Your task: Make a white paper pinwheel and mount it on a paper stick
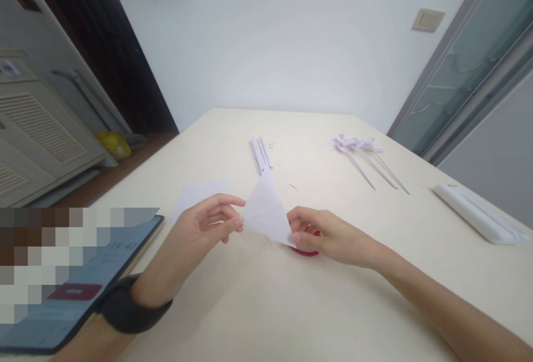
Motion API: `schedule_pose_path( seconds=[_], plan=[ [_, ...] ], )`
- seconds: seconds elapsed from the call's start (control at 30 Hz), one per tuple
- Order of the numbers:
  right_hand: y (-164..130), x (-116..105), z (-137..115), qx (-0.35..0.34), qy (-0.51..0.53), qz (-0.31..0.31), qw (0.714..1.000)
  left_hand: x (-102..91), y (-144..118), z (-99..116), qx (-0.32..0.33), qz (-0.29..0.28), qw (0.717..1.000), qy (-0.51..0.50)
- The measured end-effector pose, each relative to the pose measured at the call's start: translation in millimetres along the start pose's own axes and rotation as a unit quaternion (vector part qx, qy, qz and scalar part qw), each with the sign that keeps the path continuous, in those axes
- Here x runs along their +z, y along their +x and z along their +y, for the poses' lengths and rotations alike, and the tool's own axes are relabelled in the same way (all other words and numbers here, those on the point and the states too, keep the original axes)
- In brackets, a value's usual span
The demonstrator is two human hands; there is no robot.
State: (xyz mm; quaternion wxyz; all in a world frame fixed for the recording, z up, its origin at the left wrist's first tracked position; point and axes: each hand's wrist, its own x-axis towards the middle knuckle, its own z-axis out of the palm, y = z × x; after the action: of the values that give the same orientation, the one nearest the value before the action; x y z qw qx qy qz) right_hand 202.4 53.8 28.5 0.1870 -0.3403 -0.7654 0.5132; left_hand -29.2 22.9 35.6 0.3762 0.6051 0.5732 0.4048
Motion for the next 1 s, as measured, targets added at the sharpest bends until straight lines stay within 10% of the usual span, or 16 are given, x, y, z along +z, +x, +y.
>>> schedule_pose_path(
  seconds=[0.2,1.0],
  plan=[
    [6.7,5.4,2.3,-0.015,0.074,0.053,0.996,11.7,-4.2,-4.0,-0.001,-0.13,0.991,0.031],
    [5.3,3.8,-7.1,-0.006,0.114,0.166,0.979,11.9,-9.9,7.9,0.026,-0.166,0.983,0.069]
  ],
)
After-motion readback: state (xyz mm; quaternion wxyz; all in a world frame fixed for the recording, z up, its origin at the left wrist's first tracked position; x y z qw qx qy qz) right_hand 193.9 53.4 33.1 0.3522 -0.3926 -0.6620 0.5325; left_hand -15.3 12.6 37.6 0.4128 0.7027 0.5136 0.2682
